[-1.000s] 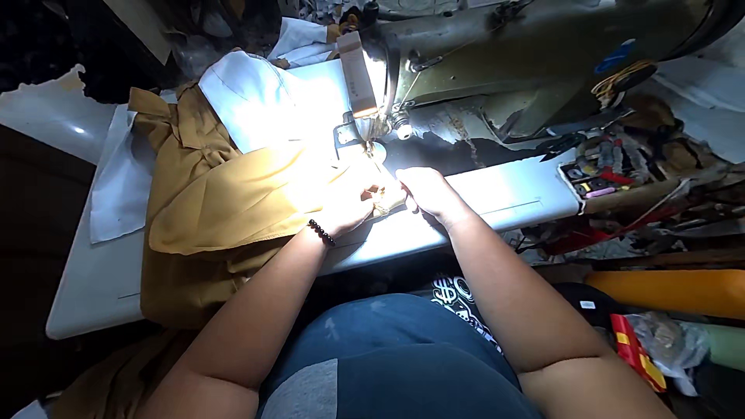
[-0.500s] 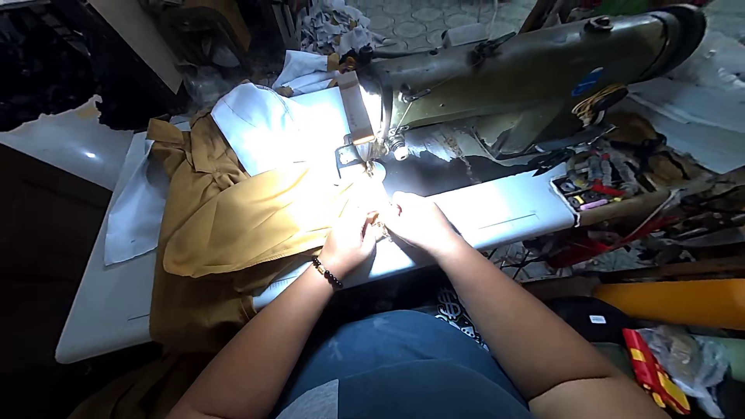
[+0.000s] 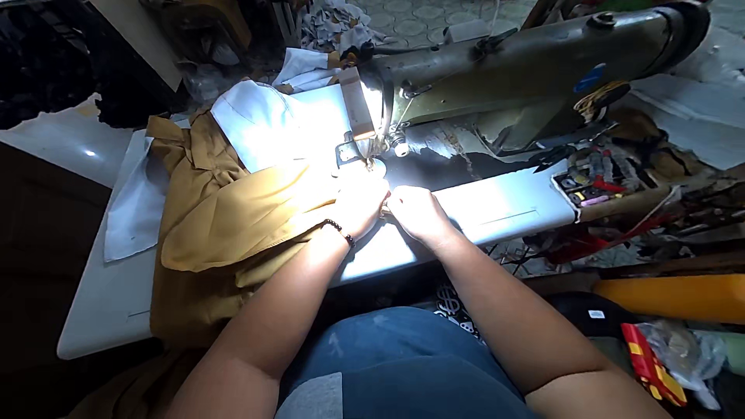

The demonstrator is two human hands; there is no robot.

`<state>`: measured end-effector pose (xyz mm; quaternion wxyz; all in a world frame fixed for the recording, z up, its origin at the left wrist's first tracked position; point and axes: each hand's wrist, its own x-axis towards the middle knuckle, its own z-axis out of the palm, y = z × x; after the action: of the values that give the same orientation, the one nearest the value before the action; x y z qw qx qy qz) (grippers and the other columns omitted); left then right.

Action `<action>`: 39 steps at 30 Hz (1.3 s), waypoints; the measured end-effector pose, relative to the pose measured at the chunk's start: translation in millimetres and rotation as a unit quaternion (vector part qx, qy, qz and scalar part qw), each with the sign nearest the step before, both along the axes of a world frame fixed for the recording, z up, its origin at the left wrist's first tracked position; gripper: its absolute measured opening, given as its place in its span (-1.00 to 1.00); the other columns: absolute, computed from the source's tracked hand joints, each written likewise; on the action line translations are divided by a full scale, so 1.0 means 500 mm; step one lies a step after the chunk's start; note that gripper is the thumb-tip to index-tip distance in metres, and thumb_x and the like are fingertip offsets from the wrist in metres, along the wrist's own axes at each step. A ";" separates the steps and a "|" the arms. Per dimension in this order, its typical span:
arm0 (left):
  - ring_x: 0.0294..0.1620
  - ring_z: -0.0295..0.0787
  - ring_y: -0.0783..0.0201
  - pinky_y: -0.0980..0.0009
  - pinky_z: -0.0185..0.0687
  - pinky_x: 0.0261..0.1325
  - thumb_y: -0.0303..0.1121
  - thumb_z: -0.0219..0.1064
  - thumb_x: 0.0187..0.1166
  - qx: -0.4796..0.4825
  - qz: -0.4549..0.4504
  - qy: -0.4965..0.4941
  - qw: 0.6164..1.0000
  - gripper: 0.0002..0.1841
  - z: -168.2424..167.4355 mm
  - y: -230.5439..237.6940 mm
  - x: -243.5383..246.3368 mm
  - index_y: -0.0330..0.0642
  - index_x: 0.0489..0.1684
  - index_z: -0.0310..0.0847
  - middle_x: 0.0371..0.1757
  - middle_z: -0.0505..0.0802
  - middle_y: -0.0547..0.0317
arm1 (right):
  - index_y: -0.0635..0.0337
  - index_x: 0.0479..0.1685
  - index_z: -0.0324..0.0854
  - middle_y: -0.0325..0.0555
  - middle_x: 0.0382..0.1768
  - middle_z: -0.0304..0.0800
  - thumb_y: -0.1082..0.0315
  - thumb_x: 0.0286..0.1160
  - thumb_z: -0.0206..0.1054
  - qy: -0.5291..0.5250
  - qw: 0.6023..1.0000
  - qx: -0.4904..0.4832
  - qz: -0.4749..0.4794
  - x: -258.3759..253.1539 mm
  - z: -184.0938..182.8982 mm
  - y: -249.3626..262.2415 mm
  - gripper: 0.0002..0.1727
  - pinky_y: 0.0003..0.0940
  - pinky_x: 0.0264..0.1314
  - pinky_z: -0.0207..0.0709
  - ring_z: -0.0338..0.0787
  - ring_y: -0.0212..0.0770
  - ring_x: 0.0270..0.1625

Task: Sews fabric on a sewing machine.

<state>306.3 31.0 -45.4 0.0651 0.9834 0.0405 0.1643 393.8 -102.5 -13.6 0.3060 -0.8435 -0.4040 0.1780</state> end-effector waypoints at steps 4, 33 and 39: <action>0.01 0.79 -0.02 -0.01 0.66 0.11 -0.53 0.34 0.48 -0.033 -0.069 -0.043 0.996 -0.88 -0.029 0.000 -0.035 -0.23 -0.27 0.82 -0.10 0.84 -0.02 | 0.28 -0.37 0.68 0.13 -0.35 0.80 0.25 0.68 0.18 -0.090 0.994 -0.057 0.029 -0.010 -0.031 -0.009 -0.67 0.19 -0.18 0.62 0.85 0.15 -0.14; 0.62 0.51 0.04 -0.02 0.34 0.63 -0.28 0.19 0.56 -0.155 -0.048 0.039 0.986 -0.53 -0.031 -0.021 -0.118 -0.22 0.42 0.67 0.53 0.69 0.01 | 0.33 -0.20 0.83 0.12 -0.30 0.76 0.43 0.48 0.32 -0.187 0.967 0.100 0.141 -0.006 -0.068 -0.028 -0.81 -0.02 -0.16 0.68 0.83 0.07 -0.18; 0.56 0.60 0.11 0.06 0.46 0.56 -0.22 0.22 0.56 -0.178 -0.047 0.051 0.981 -0.52 -0.031 -0.003 -0.102 -0.20 0.42 0.66 0.50 0.72 0.02 | 0.31 -0.28 0.80 0.06 -0.36 0.71 0.41 0.46 0.31 -0.169 0.970 0.098 0.149 0.017 -0.064 -0.008 -0.83 -0.08 -0.18 0.65 0.78 0.00 -0.24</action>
<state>255.2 29.7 -61.0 0.2451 0.9639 0.0259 0.1005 402.4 -106.5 -45.8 0.2844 -0.7579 -0.5860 0.0364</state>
